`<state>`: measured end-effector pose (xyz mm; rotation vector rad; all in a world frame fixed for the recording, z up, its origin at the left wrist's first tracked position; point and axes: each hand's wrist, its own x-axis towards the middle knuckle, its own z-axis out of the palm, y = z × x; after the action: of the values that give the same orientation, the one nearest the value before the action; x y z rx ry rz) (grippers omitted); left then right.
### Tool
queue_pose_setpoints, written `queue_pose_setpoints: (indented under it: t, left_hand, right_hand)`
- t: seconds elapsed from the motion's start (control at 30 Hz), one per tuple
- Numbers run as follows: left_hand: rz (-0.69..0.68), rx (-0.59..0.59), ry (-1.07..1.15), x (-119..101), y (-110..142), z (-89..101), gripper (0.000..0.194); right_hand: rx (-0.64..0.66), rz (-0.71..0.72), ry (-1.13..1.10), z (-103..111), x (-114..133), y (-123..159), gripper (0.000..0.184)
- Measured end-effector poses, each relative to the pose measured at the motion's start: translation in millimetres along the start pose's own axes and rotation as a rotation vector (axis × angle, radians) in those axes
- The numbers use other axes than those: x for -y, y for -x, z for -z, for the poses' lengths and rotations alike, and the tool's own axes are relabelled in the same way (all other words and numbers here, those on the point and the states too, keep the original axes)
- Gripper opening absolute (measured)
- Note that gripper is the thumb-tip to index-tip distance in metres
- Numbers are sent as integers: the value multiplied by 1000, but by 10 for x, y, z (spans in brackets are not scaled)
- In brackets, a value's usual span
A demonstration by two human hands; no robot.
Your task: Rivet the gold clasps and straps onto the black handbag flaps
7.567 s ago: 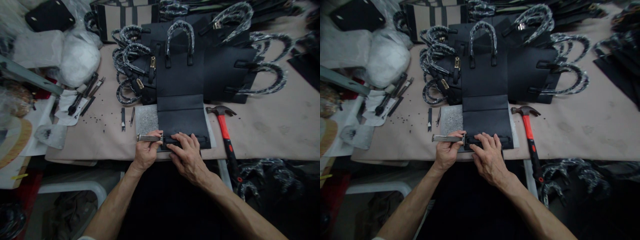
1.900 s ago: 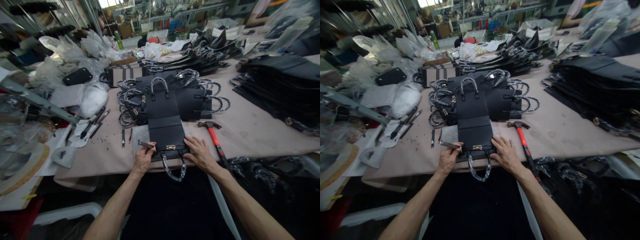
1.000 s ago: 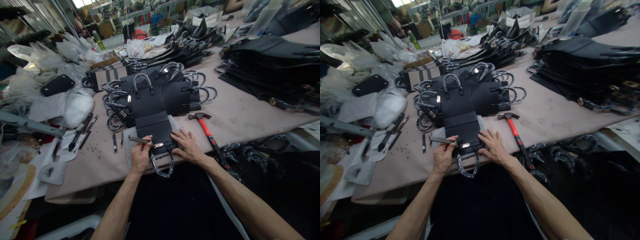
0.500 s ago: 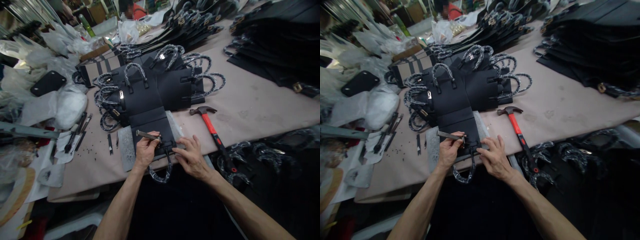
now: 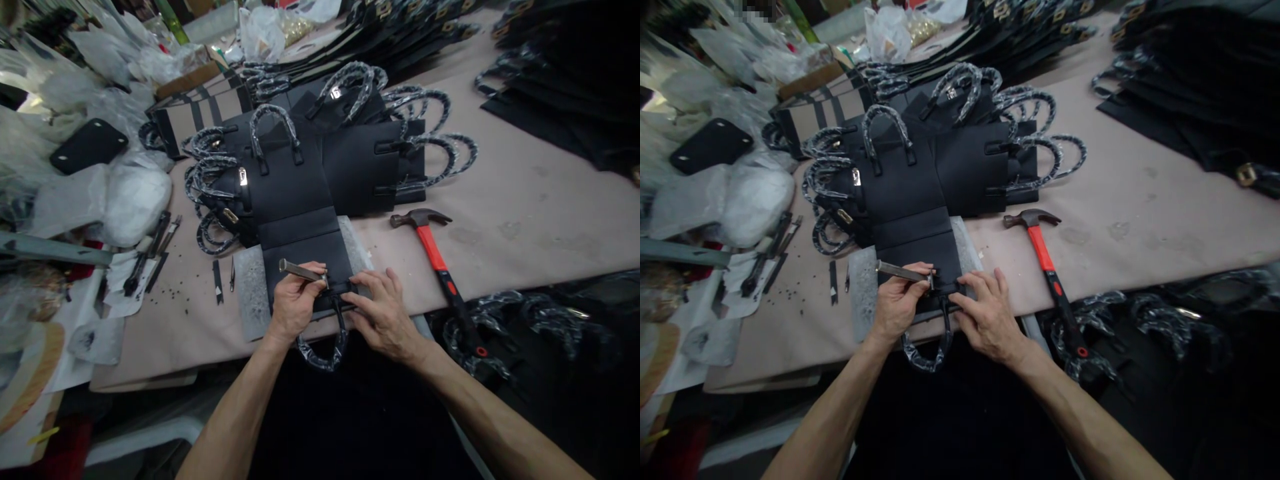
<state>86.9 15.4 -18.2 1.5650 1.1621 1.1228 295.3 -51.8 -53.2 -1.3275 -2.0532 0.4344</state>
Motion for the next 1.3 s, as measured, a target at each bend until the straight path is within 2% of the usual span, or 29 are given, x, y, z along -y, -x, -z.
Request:
queue_pose_setpoints:
  t: [0.2, 0.27, 0.33, 0.43, 0.53, 0.6, 0.87, 1.0, 1.2, 1.3]
  left_hand:
    - [0, 2, 5, 23, 5, -3, 12]
    - [10, 2, 12, 31, 6, -6, 13]
    - [15, -2, 18, 37, 8, -9, 13]
    - [2, -7, 21, 44, 11, -10, 13]
    - [-8, -10, 25, 52, 10, -6, 13]
    - [-7, -11, 21, 58, 9, -4, 13]
    - [-18, -21, 32, 74, 12, -6, 14]
    - [-23, -29, 32, 60, 8, -6, 13]
    - [-24, -26, 14, 73, 7, -6, 13]
    - [-24, -29, 21, 84, 11, -4, 14]
  right_hand:
    - [33, -89, -18, 33, 95, -137, 20]
    - [80, -81, -58, 95, 70, -174, 17]
    - [109, -53, -117, 179, 7, -208, 21]
    - [45, -47, -163, 284, -120, -305, 25]
    - [2, -107, -103, 298, -216, -497, 11]
    - [47, -134, -21, 272, -236, -646, 7]
    - [303, -85, 241, 306, -141, -978, 19]
    - [376, -85, 246, 320, -164, -1040, 27]
    - [373, -58, 222, 287, -228, -1078, 30]
    - [468, 1, 191, 325, -244, -1167, 27]
